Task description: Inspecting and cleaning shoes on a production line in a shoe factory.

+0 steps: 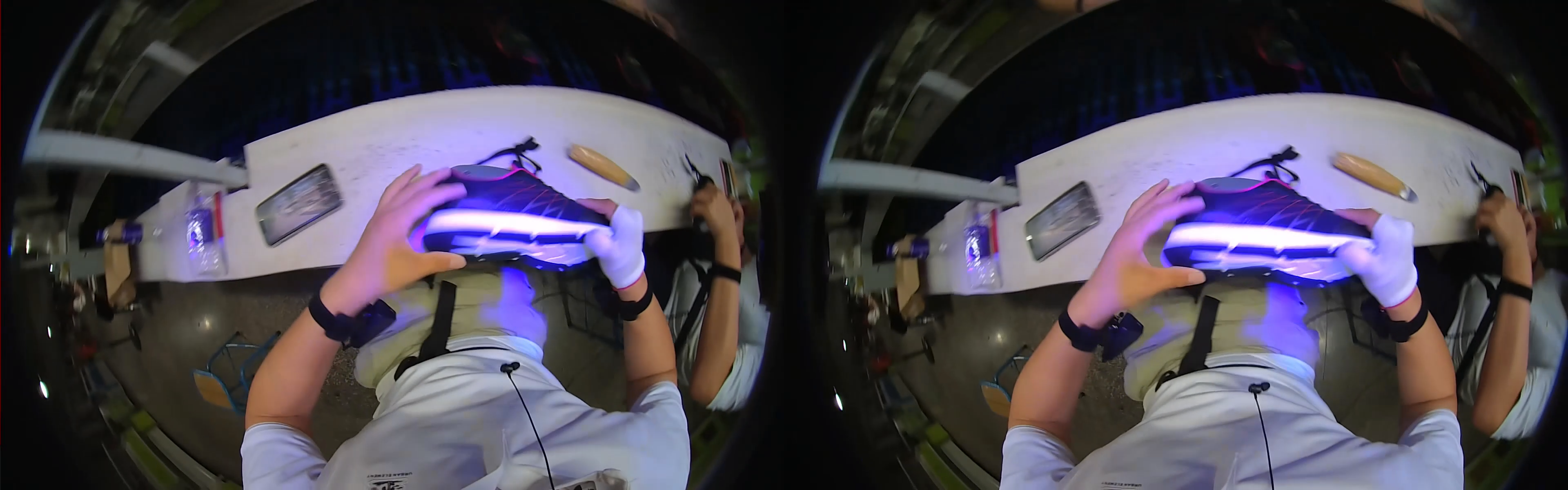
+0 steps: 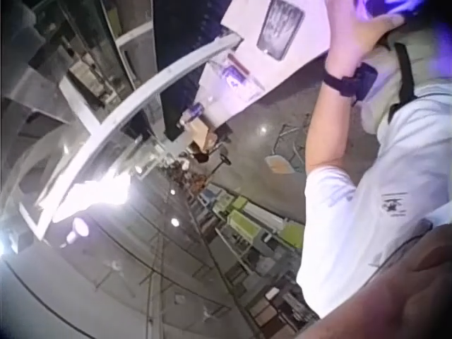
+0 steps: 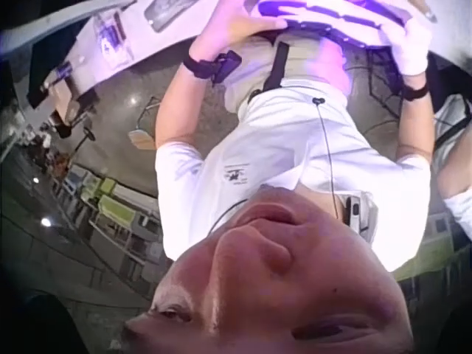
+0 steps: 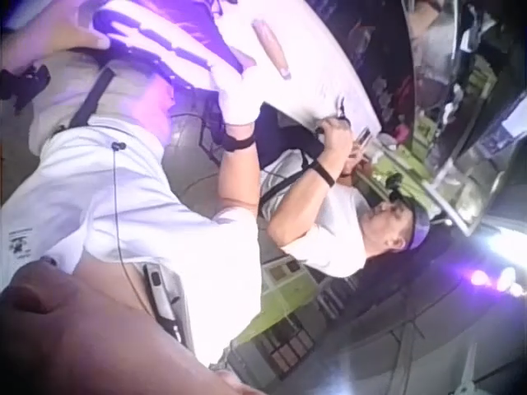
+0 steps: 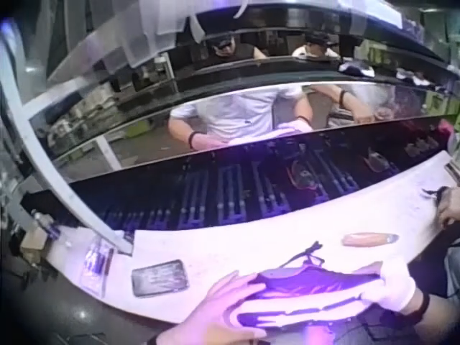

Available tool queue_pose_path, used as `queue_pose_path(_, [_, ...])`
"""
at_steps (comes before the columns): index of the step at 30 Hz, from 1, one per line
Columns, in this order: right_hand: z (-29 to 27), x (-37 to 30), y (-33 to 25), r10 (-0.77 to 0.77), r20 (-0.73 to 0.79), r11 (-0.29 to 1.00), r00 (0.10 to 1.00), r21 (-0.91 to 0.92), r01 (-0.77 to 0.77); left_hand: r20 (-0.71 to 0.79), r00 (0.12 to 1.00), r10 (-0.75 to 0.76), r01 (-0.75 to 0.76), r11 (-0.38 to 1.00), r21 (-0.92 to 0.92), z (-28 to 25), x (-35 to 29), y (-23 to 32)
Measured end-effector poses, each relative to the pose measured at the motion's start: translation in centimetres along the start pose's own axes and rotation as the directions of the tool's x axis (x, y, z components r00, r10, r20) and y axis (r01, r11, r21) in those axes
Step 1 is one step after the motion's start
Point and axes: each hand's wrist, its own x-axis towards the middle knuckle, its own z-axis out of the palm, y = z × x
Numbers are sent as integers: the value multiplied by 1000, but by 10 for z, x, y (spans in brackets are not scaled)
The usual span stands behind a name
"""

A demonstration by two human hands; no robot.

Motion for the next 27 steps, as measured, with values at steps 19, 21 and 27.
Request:
queue_pose_path(19, [11,99,-140,-280,-31,597,959,777,200,-227,972,55,-57,998,2,-52,2,95])
queue_pose_path(21, [22,106,-137,-226,-134,182,965,967,177,-197,980,-43,20,993,-120,-58,4,92])
queue_pose_path(27, [38,139,-150,-266,51,212,963,977,7,-211,950,-229,165,944,-285,-58,9,87])
